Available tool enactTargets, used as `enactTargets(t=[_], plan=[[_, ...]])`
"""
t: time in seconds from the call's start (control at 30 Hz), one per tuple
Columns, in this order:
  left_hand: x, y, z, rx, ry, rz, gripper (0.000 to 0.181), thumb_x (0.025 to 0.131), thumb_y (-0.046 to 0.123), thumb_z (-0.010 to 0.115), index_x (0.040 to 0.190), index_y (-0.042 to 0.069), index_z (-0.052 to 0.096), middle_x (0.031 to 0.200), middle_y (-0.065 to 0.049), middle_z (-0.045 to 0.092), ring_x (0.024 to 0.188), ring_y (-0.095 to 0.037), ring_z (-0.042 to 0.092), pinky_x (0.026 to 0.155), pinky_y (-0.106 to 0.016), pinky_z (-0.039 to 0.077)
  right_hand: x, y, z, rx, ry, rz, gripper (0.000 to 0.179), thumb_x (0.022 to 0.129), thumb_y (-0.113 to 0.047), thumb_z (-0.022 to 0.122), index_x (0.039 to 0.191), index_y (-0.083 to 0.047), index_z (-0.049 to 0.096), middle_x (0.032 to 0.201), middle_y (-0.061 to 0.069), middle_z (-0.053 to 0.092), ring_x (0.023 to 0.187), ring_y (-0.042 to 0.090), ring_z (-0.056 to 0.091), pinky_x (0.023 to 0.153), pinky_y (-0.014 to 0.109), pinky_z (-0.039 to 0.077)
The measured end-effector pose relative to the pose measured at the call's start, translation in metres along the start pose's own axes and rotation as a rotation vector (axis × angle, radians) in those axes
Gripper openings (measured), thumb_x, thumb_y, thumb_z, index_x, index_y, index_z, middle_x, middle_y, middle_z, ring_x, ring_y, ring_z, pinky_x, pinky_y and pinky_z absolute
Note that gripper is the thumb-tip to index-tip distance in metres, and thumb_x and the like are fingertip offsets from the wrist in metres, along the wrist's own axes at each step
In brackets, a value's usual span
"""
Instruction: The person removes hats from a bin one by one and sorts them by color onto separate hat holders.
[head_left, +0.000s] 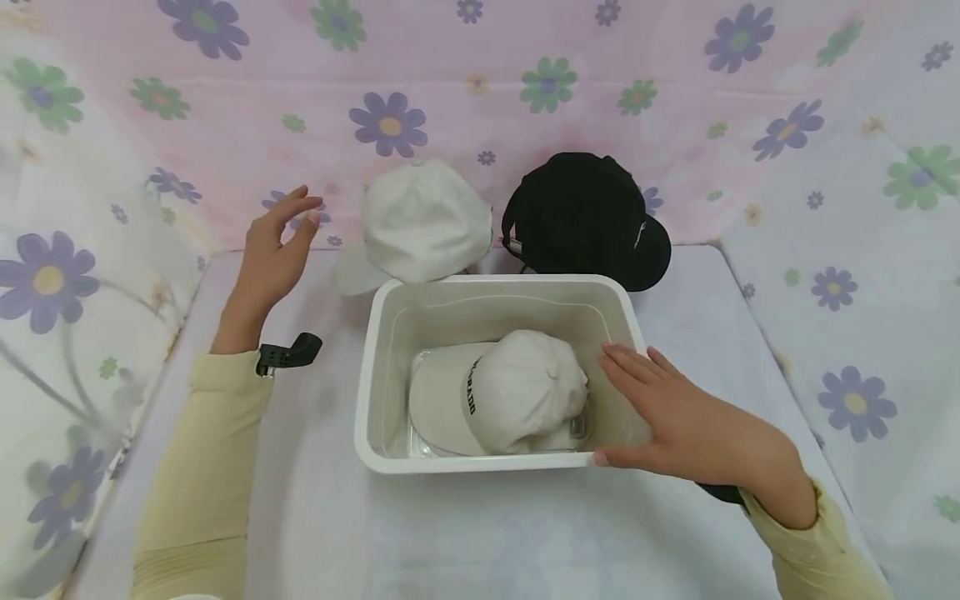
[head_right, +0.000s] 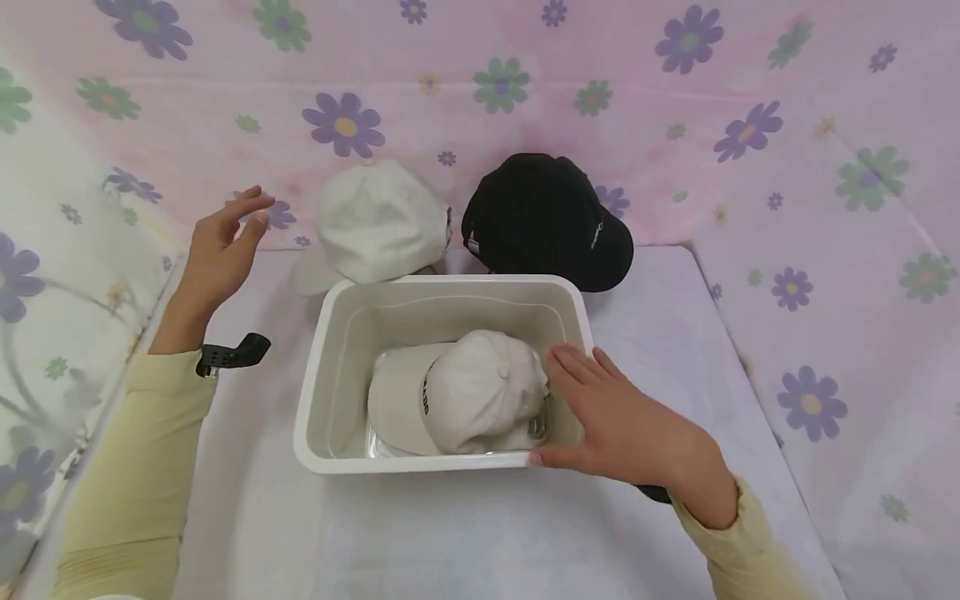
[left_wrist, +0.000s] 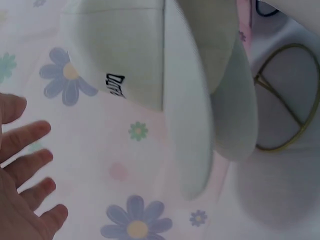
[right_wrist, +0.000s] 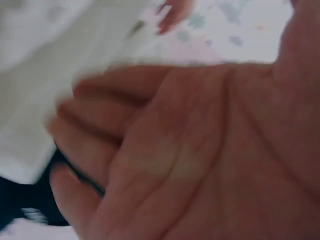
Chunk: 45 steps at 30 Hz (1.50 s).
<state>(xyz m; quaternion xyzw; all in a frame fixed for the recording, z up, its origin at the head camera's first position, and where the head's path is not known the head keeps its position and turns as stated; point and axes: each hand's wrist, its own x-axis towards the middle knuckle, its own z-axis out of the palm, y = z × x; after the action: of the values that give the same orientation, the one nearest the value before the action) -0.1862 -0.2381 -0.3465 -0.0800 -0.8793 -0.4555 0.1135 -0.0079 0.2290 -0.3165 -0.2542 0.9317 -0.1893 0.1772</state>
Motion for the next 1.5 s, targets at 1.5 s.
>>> enactTargets(t=[1.5], plan=[[-0.046,-0.043,0.054,-1.462,0.090,-0.680,0.033,0.105,0.006,0.052,0.138,0.002,0.047,0.106,-0.010,0.067,0.094,-0.019,0.073,0.081,-0.030,0.061,0.283,-0.028,-0.082,0.544,-0.047,0.209,0.079,0.105,-0.064,0.025,0.164,-0.011,0.018,0.170,0.007,0.018,0.155,0.021,0.020,0.126,0.039,0.022]])
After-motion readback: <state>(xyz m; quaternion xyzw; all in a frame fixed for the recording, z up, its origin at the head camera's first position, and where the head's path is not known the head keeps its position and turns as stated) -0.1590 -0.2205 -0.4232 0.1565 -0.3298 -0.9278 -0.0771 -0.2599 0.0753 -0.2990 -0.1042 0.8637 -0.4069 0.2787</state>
